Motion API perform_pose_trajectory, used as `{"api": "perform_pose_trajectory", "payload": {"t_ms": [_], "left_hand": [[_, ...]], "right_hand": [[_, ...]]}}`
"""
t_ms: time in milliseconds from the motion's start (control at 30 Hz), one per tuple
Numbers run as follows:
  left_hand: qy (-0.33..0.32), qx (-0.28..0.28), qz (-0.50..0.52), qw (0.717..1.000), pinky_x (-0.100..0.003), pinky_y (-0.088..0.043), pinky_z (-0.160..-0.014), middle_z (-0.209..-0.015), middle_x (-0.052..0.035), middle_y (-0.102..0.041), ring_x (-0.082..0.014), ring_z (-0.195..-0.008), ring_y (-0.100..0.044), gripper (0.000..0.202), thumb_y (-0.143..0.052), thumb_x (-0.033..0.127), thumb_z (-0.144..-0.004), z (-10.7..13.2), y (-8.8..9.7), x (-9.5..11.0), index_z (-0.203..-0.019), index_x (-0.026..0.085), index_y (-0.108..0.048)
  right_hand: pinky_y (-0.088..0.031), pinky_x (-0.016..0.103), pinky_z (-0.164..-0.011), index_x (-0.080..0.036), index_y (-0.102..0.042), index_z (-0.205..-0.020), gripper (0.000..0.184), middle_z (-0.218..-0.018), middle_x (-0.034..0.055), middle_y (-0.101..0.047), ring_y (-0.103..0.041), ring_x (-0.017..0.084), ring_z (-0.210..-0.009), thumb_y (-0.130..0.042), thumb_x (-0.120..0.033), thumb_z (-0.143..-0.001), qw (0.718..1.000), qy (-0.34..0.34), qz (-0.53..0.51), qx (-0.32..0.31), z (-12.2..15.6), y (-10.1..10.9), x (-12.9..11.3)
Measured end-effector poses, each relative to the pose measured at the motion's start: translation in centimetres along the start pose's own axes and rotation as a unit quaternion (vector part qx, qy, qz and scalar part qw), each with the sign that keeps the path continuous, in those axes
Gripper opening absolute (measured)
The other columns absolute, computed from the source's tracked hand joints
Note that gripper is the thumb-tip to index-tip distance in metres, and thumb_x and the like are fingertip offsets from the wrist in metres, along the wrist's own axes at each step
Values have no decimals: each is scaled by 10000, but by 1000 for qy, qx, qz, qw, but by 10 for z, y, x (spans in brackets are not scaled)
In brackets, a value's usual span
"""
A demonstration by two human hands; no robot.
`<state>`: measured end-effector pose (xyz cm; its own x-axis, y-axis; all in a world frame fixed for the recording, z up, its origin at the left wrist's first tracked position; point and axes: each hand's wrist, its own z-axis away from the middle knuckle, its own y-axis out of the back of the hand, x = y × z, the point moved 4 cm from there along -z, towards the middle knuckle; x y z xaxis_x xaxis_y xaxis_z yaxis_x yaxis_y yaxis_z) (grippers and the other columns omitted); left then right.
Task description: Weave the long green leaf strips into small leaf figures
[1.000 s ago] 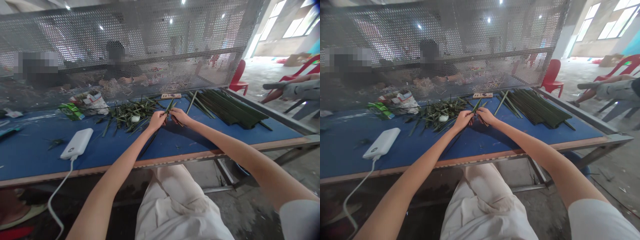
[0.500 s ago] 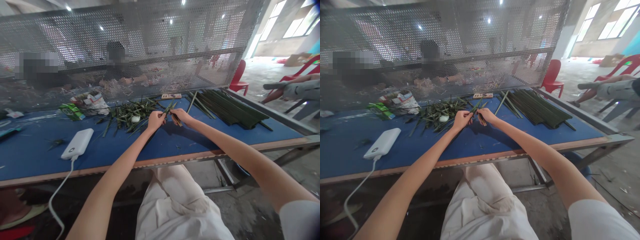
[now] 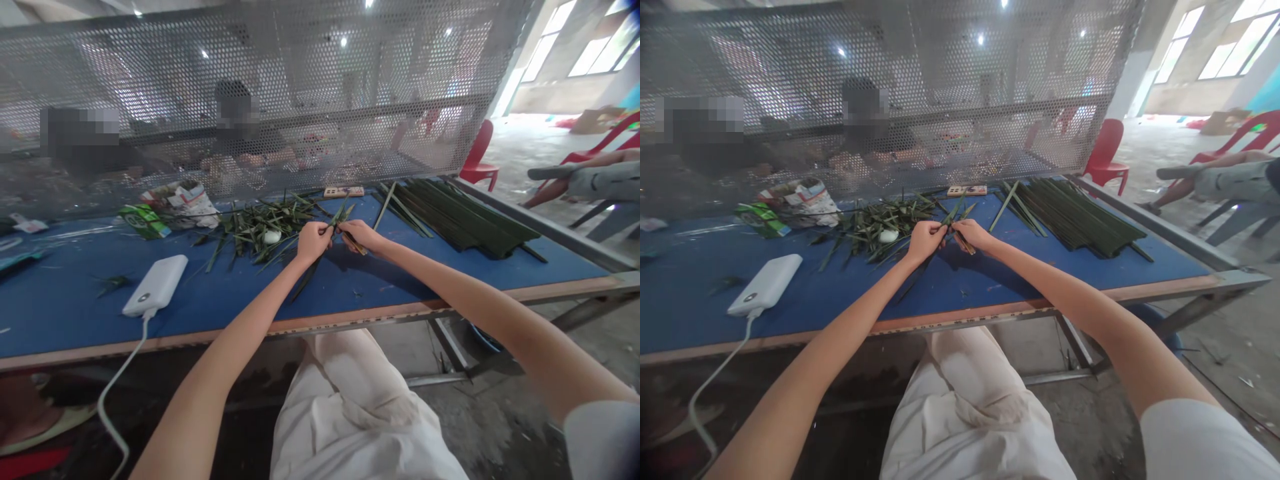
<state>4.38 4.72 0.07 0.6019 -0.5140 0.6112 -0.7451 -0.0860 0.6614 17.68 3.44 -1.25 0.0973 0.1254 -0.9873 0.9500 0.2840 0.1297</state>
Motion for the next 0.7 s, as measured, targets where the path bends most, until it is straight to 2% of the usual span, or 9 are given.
{"api": "perform_pose_trajectory", "payload": {"t_ms": [133, 367, 567, 600, 700], "left_hand": [[-4, -14, 3, 1000, -241, -392, -533, -485, -21, -591, -135, -484, -555, 372, -481, 229, -868, -2, -1, 0, -498, 196, -504], [14, -59, 91, 994, -236, -429, -526, -522, -1, -602, -135, -502, -578, 238, -459, 114, -787, -5, -9, -2, -577, 172, -554], [66, -50, 225, 971, -243, -492, -540, -600, -9, -655, -130, -500, -602, 63, -541, 153, -830, -5, -11, -3, -874, 151, -587], [74, -56, 234, 968, -248, -499, -541, -598, -17, -658, -135, -505, -611, 45, -550, 174, -839, -5, -12, -3, -848, 149, -586], [92, -85, 237, 963, -264, -503, -518, -561, -31, -649, -151, -488, -617, 201, -519, 226, -874, -3, -13, -2, -699, 148, -579]], "right_hand": [[-311, 190, -309, -177, -493, -604, 390, -332, -37, -421, -369, 93, -273, -351, -172, -967, 999, 0, 50, -3, -1, -4, 3], [-308, 197, -301, -190, -471, -648, 341, -370, -49, -441, -391, 95, -282, -379, -191, -977, 998, -16, 58, 3, -7, 4, 7], [-311, 183, -334, -210, -451, -732, 236, -393, -73, -424, -383, 89, -318, -410, -195, -964, 998, 46, 35, 39, -8, 9, 3], [-314, 176, -345, -212, -444, -738, 224, -393, -77, -418, -378, 85, -325, -417, -192, -960, 997, 55, 33, 47, -8, 11, 2], [-313, 160, -363, -216, -415, -736, 222, -390, -83, -397, -354, 74, -334, -413, -188, -956, 995, 64, 26, 79, -10, 19, 0]]}}
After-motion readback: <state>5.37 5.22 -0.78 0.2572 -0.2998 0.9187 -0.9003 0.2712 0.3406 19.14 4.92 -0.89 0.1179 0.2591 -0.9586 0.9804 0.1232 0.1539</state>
